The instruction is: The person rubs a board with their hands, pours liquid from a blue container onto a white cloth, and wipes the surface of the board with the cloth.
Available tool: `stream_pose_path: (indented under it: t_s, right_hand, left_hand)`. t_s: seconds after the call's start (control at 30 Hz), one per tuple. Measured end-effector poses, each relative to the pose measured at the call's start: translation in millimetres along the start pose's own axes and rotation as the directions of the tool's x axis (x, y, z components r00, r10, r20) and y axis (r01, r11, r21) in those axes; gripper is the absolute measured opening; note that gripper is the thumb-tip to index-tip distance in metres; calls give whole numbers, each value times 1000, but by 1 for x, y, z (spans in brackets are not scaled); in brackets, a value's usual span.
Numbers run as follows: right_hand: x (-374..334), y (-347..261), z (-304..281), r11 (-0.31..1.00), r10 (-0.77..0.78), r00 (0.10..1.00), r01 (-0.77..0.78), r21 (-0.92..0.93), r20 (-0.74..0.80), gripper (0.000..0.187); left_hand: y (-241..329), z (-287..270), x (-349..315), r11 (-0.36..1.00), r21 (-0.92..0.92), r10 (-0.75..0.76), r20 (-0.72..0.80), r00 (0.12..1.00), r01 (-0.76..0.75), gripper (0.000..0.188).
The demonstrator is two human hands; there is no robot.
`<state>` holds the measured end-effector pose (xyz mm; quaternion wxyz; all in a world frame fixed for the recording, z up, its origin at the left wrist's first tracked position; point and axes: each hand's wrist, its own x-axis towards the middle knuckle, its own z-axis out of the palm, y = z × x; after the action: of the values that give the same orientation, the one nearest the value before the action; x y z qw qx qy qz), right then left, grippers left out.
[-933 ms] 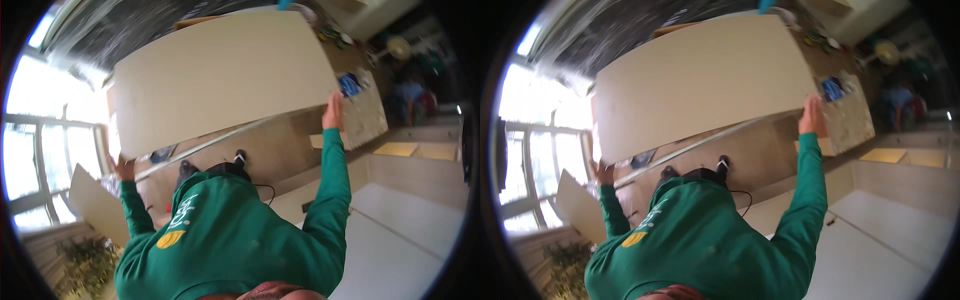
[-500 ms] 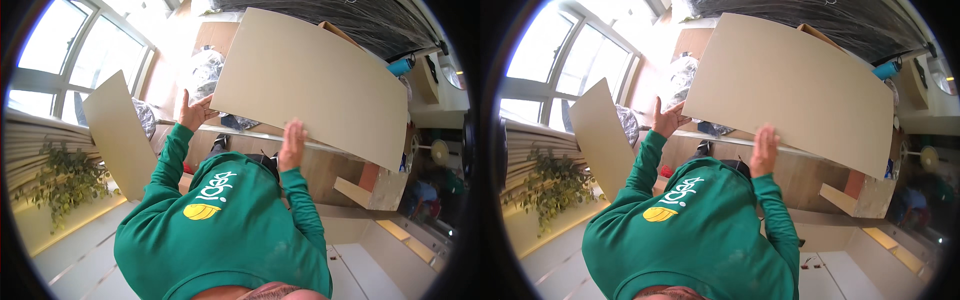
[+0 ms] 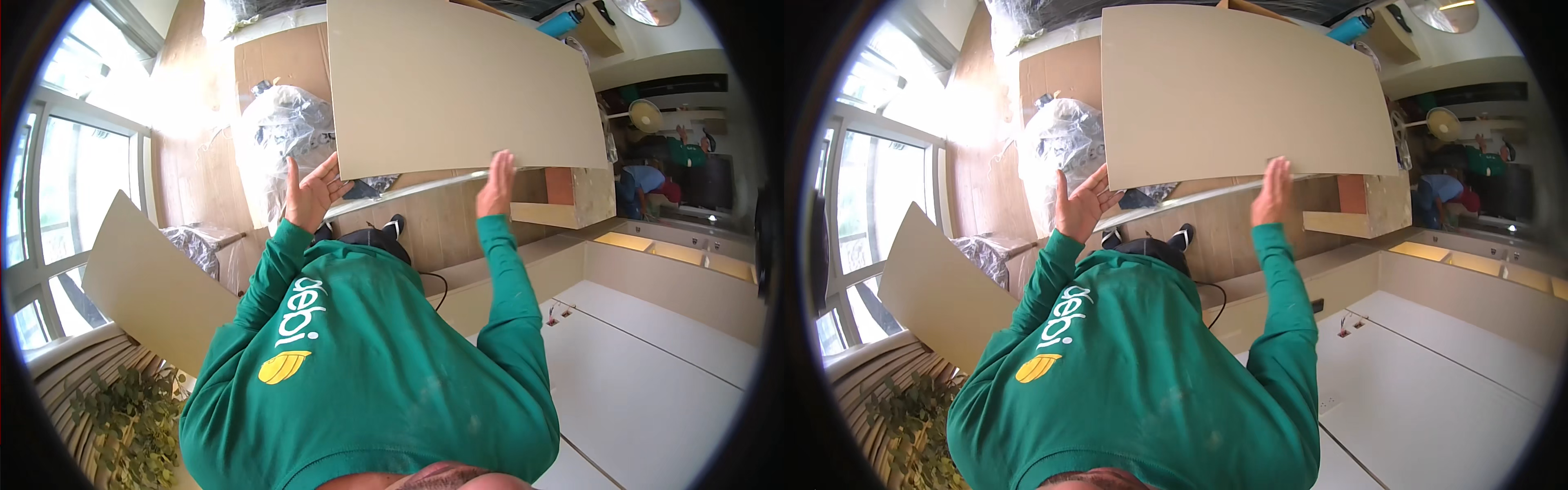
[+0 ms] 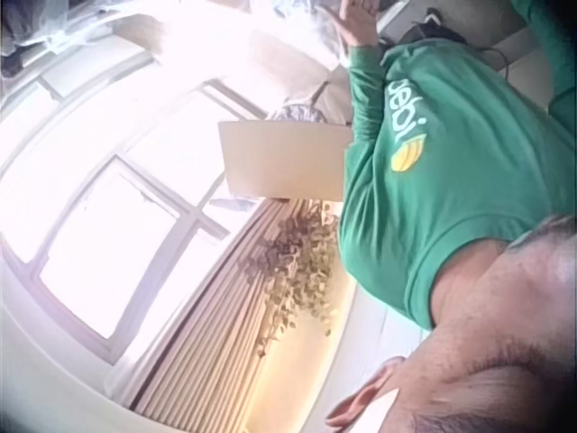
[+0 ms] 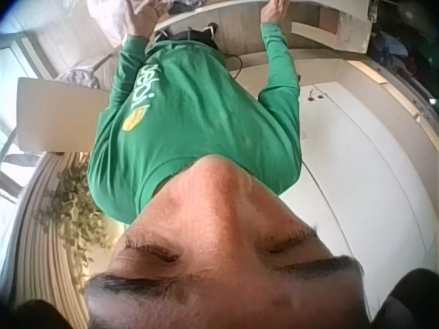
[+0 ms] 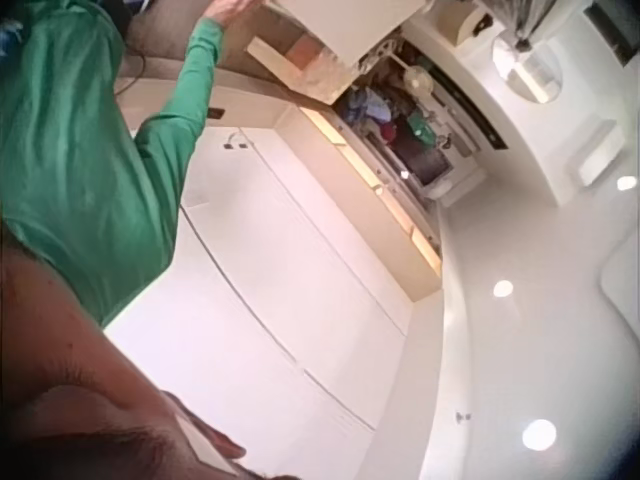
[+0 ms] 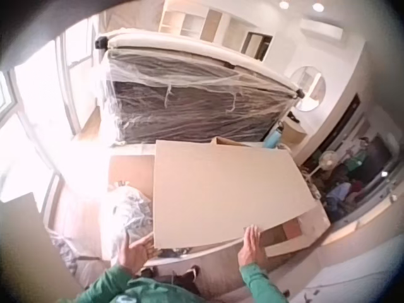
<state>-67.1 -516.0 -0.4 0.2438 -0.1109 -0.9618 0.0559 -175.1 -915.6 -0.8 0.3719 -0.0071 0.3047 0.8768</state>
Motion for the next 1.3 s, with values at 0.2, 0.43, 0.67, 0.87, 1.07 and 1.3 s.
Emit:
stream_pose_path:
  t_s: [0.2,0.43,0.67,0.87,1.07,1.3]
  right_hand:
    - [-41,-235,44,846,-426,899,356,396,103,57]
    - [-5,18,31,975,-211,974,216,54,-85,55]
    - [-81,253,-20,705,691,654,-704,86,-308,65]
    - [-281,253,5,495,829,527,-847,191,186,76]
    - [-474,179,-5,146,935,198,-971,189,294,70]
    - [-573,119,-40,-313,929,-258,-931,189,265,71]
  left_hand:
    - [1,-2,-2,999,-46,-7,-49,999,5,116]
    - [-9,-17,-4,986,149,84,-91,992,-70,103]
    - [-21,50,-9,-602,792,322,361,875,-105,93]
    - [-101,125,69,-743,619,0,379,925,-254,105]
    - [-226,256,205,-819,330,-290,468,835,-469,107]
    - [-391,402,375,-728,105,-458,660,595,-678,106]
